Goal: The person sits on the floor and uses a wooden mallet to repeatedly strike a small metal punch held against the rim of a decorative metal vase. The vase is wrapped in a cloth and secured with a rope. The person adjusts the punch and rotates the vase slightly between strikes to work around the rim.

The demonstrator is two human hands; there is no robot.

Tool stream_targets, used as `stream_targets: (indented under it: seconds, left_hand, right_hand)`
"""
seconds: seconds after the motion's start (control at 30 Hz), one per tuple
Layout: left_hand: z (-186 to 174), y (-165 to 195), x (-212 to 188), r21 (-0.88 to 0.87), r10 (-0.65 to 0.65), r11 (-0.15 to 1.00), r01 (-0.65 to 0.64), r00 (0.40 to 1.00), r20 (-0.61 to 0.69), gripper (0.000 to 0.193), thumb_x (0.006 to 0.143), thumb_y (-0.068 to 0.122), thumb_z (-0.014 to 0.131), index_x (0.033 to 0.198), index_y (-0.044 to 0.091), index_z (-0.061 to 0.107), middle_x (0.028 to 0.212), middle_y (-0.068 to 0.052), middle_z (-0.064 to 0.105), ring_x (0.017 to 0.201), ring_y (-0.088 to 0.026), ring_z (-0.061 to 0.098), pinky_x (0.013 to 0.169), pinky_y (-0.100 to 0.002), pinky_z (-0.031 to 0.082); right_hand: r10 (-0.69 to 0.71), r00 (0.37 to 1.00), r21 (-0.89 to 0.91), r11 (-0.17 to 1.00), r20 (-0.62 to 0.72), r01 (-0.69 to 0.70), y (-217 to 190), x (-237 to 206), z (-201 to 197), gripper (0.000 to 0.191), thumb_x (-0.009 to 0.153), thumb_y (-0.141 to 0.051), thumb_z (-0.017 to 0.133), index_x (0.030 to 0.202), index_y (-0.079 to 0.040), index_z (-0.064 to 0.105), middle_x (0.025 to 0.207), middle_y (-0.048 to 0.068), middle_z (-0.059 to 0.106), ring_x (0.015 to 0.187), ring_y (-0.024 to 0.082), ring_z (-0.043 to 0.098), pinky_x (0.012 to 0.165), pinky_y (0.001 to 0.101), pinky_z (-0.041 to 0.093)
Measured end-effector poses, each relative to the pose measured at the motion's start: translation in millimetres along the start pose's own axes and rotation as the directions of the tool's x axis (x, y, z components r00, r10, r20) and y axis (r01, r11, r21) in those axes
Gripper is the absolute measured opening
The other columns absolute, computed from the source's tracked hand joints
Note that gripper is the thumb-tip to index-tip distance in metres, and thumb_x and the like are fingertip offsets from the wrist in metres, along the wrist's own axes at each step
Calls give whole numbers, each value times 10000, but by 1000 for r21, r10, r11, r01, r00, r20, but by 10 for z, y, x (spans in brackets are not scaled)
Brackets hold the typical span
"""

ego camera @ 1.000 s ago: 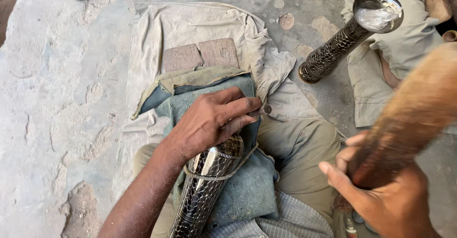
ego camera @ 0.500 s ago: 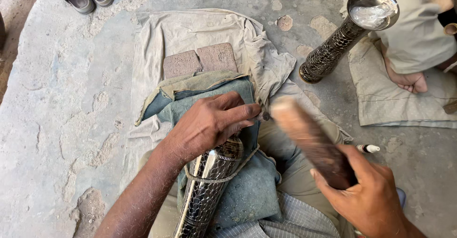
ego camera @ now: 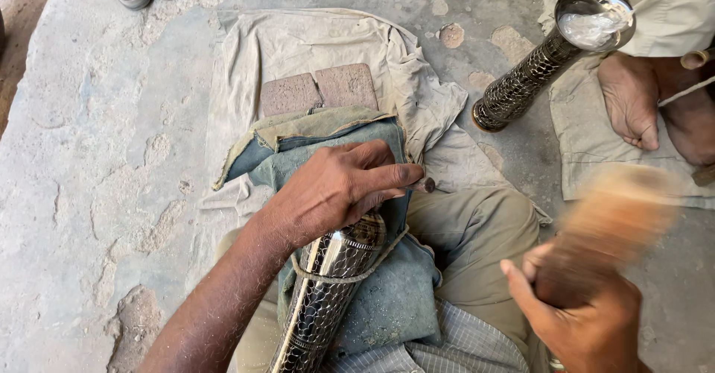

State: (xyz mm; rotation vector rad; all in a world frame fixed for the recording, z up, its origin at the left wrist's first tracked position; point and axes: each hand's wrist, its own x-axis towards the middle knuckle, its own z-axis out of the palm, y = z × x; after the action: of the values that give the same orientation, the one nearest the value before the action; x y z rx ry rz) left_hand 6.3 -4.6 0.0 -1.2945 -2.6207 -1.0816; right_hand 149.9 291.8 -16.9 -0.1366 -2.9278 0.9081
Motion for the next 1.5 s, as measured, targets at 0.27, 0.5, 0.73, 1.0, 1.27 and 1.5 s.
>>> stream_targets:
  seconds: [0.27, 0.5, 0.73, 1.0, 1.27, 1.5]
  left_hand:
    - [37, -288, -949, -182, -90, 983, -1, 870, -485, 208, 979, 191, 769, 1164, 156, 682, 1076, -87, 745, 956, -162, 778, 761, -278, 639]
    - [921, -142, -2662, -850, -939, 329, 410, 234, -251, 287, 903, 48, 737, 1152, -55, 639, 850, -148, 680, 763, -229, 715, 705, -372, 666]
    - [1642, 43, -3075, -987, -989, 87, -137, -128, -70, 388, 948, 73, 645, 1324, 95, 554, 901, -70, 676, 812, -182, 709, 674, -319, 606]
    - [1687, 357, -3350, -845, -816, 518, -133, 218, -535, 430, 853, 5, 778, 1238, 22, 586, 842, -165, 703, 731, -251, 763, 598, -408, 672]
    - [684, 603, -2286, -845, -875, 439, 306, 360, -324, 259, 728, 41, 857, 951, -12, 735, 854, -159, 760, 760, -227, 782, 675, -371, 673]
    - [318, 6, -986, -591, -616, 740, 321, 676, -405, 237, 853, 181, 842, 1000, 47, 714, 1042, -98, 766, 953, -126, 777, 711, -291, 655]
  right_hand:
    - [312, 792, -12, 933, 525, -360, 854, -121, 776, 596, 677, -220, 921, 1169, -69, 622, 897, 110, 760, 780, 188, 739, 733, 331, 619]
    - [-94, 996, 338, 937, -10, 92, 97, -135, 929, 343, 917, -139, 720, 1255, -82, 701, 1218, 151, 726, 939, 185, 763, 740, 281, 641]
    - [-168, 981, 525, 846, 101, 91, -793, 826, 1124, 439, 1012, -273, 654, 1364, -17, 598, 1151, 108, 716, 696, 103, 709, 587, 242, 582]
    - [-57, 961, 961, -39, 271, -273, -442, 752, 1564, 249, 1151, -291, 610, 1181, -46, 642, 1029, 44, 656, 915, 134, 587, 808, 304, 509]
    - [227, 949, 776, 549, 221, -312, 411, 480, 1512, 244, 961, -115, 564, 1174, -74, 674, 1144, 57, 719, 887, 170, 692, 791, 364, 614]
    - [67, 859, 171, 969, 508, -176, 897, -223, 1848, 569, 842, 13, 518, 1408, -38, 552, 1199, 244, 710, 1163, 412, 654, 981, 477, 513]
